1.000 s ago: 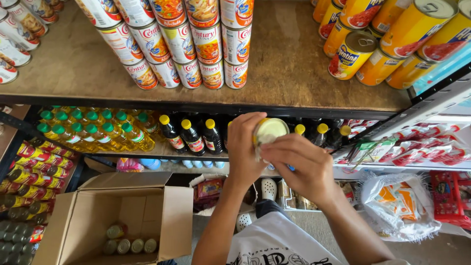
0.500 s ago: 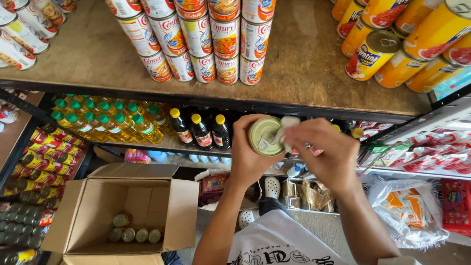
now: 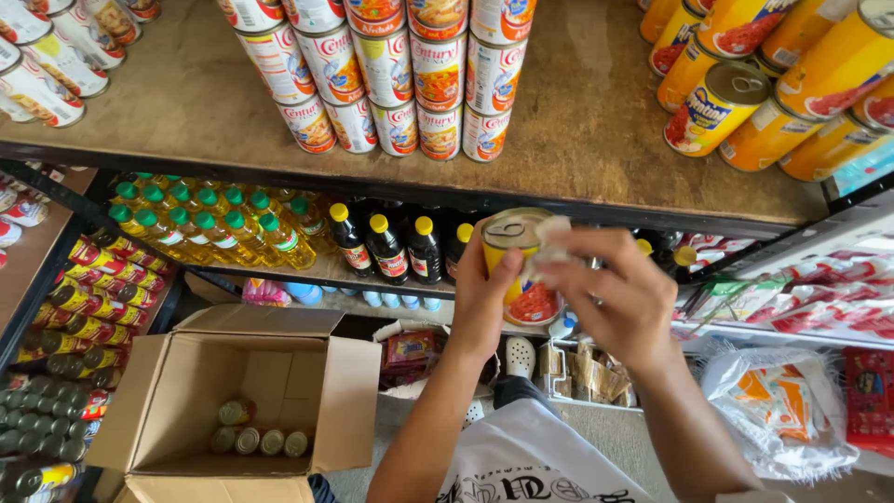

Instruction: Wiping dust off canned goods with a cloth and organizing them on the shelf.

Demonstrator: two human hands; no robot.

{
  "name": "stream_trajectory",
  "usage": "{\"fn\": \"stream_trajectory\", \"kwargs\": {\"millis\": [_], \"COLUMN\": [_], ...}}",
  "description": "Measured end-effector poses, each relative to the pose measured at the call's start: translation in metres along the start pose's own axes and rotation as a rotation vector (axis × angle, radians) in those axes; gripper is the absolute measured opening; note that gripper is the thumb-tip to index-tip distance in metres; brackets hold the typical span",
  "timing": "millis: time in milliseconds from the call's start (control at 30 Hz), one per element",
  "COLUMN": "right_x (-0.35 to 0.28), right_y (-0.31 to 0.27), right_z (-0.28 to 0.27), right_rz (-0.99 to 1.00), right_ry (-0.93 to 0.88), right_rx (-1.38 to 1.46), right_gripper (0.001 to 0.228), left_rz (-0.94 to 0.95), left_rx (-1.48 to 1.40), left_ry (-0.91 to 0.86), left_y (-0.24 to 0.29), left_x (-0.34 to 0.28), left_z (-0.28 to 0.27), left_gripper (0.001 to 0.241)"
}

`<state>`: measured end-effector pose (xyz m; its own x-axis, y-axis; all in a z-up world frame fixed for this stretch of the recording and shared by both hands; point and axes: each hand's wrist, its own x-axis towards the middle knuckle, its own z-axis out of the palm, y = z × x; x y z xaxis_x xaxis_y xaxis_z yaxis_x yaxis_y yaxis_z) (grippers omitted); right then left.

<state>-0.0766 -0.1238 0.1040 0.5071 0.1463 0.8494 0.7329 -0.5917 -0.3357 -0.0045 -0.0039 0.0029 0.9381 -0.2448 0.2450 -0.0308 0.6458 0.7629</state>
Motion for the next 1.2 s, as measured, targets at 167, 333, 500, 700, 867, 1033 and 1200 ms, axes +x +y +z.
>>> {"fn": "stream_trajectory", "kwargs": {"millis": [167,333,500,700,867,1033,1200], "right_x": [-0.001,0.007,0.002,-0.003,-0.013,-0.023,0.002], "right_y": [-0.005,-0.007,-0.004,-0.008,-0.001,-0.009,-0.009], "right_z": [0.005,0.004,0.006,0.006,0.008,0.024,0.015], "right_rz": [-0.060,-0.132,-0.116,-0.118,-0.161,-0.328,-0.244], "right_ry": [-0.020,-0.065,0.007,0.004,0.114,0.066,0.110], "right_rx": [-0.109,-0.106,-0.138,-0.057,-0.112,-0.041,-0.137], "right_gripper": [0.015,0.016,0.015,0.013,0.013,0.010,0.010], "left_rz": [0.004,-0.028,-0.097,-0.137,-0.080,-0.117,-0.085], "left_rx": [-0.020,0.048,-0.185,-0.302,-0.313,-0.413,-0.419], "left_ry": [0.004,0.103,0.095,0.059,-0.055,-0.117,-0.172], "left_y": [0.027,0.038,0.031,0.018,0.016,0.025,0.001], "left_x": [0.004,-0.004,-0.005,-0.004,-0.005,-0.006,0.000], "left_z": [0.018,0.026,0.030,0.010,0.009,0.003,0.000], "left_gripper": [0.072,0.061,0.058,0.055,0.056,0.065,0.067]}}
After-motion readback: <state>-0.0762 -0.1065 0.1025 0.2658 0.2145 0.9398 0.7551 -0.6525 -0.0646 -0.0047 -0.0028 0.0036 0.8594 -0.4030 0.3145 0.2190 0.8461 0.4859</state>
